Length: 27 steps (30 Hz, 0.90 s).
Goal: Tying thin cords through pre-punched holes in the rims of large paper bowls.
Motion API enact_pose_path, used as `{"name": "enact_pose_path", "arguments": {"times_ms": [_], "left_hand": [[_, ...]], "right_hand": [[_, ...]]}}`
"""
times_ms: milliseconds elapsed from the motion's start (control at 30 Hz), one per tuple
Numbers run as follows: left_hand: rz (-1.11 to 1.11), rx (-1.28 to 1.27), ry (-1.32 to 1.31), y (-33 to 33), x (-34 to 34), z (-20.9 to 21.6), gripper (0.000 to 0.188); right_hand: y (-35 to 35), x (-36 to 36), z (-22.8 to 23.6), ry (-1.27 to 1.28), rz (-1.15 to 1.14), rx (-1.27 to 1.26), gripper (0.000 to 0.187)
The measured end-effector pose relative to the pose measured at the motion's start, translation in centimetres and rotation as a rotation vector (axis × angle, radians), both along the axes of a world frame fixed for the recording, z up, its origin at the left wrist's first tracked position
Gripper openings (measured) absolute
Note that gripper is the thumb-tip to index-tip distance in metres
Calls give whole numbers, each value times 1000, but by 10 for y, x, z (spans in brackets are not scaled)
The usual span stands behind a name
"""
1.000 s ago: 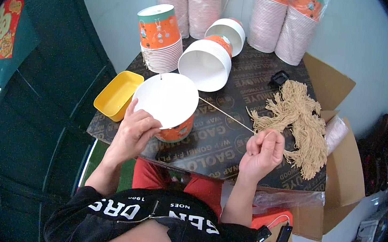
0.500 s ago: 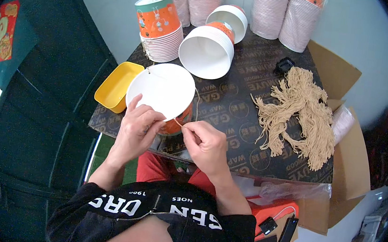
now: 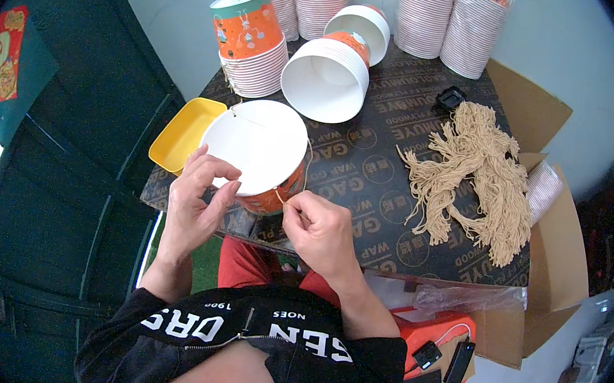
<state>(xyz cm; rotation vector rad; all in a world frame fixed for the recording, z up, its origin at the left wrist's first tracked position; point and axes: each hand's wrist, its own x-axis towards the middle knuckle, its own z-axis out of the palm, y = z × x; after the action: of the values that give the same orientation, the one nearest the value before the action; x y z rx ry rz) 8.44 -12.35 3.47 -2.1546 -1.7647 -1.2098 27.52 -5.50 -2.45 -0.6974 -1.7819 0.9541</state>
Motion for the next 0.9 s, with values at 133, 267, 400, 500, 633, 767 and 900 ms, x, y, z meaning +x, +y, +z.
{"name": "enact_pose_path", "arguments": {"times_ms": [133, 267, 400, 500, 633, 767, 900], "left_hand": [[-6, -2, -1, 0, -1, -1, 10], [-12, -6, 0, 1, -2, 0, 9], [-24, -28, 58, 7, -4, 7, 8], [-106, -188, 15, 14, -8, 20, 15], [-223, -350, 13, 34, -14, 30, 24], [-387, -415, 123, 51, -19, 25, 24], [-447, -528, 180, 60, -16, 30, 14]], "right_hand": [[2, -1, -1, 1, 8, -8, 4], [4, -2, 0, -16, 2, -1, 4], [7, -6, -2, -8, 0, -11, 4], [7, -11, -2, 53, 5, 16, 4], [9, -14, -1, 16, -33, 3, 4], [9, -18, -3, 35, -29, -15, 5], [9, -18, -1, 18, -35, 3, 5]]}}
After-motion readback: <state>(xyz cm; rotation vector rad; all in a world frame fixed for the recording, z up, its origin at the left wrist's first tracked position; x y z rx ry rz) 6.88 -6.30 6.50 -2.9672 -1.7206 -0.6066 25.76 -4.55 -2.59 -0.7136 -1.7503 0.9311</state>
